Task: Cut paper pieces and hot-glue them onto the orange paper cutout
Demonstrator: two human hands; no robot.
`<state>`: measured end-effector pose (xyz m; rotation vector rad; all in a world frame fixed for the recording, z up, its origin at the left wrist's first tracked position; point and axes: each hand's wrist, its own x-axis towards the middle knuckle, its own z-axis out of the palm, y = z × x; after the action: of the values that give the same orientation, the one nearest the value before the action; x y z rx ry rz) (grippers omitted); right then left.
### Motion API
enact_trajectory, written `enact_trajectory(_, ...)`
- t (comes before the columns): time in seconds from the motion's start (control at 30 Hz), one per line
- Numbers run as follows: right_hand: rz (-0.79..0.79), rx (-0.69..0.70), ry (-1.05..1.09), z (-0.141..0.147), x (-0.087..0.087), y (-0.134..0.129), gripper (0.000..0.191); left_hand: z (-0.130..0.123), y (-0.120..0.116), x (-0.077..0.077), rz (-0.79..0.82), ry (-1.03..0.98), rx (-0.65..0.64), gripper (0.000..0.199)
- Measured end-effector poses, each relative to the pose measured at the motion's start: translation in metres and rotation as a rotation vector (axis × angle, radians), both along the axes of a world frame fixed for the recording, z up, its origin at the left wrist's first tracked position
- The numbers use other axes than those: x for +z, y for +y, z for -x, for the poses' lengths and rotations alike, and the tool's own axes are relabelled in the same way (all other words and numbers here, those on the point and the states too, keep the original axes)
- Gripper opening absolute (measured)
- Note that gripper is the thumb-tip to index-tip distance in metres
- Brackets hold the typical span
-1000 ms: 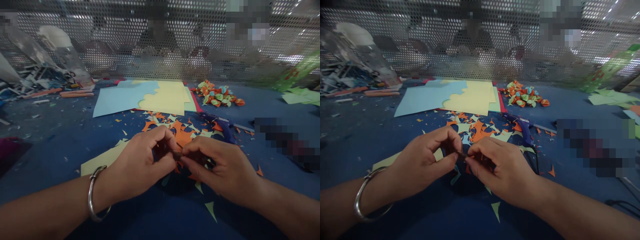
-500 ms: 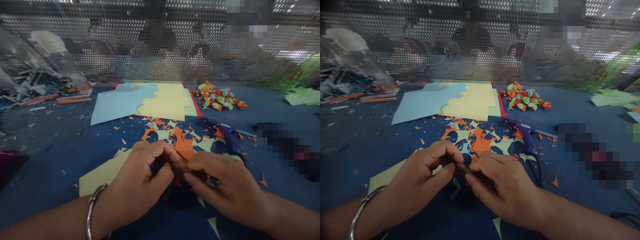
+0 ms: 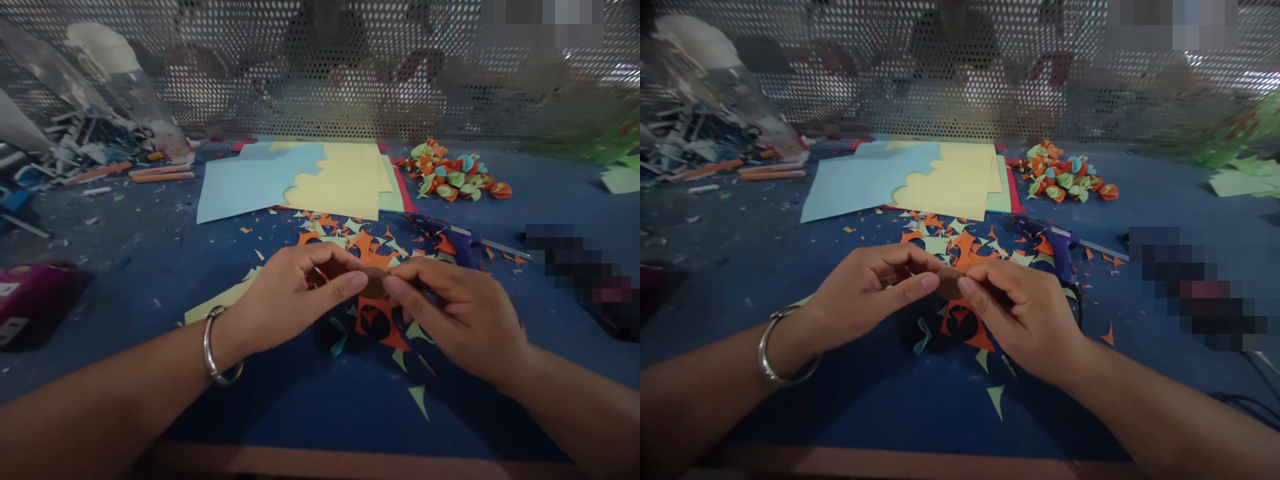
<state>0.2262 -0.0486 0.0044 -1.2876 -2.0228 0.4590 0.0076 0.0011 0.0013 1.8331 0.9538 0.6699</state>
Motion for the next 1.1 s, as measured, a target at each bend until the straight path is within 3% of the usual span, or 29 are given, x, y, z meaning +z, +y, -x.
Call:
enact_trajectory(0.1,0.020,0.019,-0.019,-0.001,0.000,-0.001,0.019,0.005,0.003,0.003,-0.110,0.072,-0.047,0.019)
enact_trajectory(0.2,0.056,0.048,-0.059,-0.003,-0.001,-0.002,0.025,0.015,0.008,0.010,-0.103,0.235,-0.142,0.013)
enact_trajectory(0.37,0.147,0.149,-0.176,-0.005,-0.003,-0.002,0.029,0.026,0.011,0.020,-0.142,0.392,-0.317,0.021)
enact_trajectory(0.63,0.294,0.228,-0.298,-0.003,-0.004,-0.003,0.030,0.020,0.005,0.012,-0.269,0.445,-0.442,0.017)
enact_trajectory(0.77,0.295,0.226,-0.293,-0.003,-0.002,-0.003,0.033,0.019,0.005,0.013,-0.275,0.454,-0.419,0.015)
enact_trajectory(0.93,0.319,0.269,-0.280,-0.001,0.000,-0.005,0.034,0.020,0.007,0.017,-0.237,0.422,-0.243,0.013)
enact_trajectory(1.1,0.236,0.271,-0.399,-0.001,-0.003,-0.006,0.037,0.020,0.009,0.014,-0.220,0.314,-0.123,0.013)
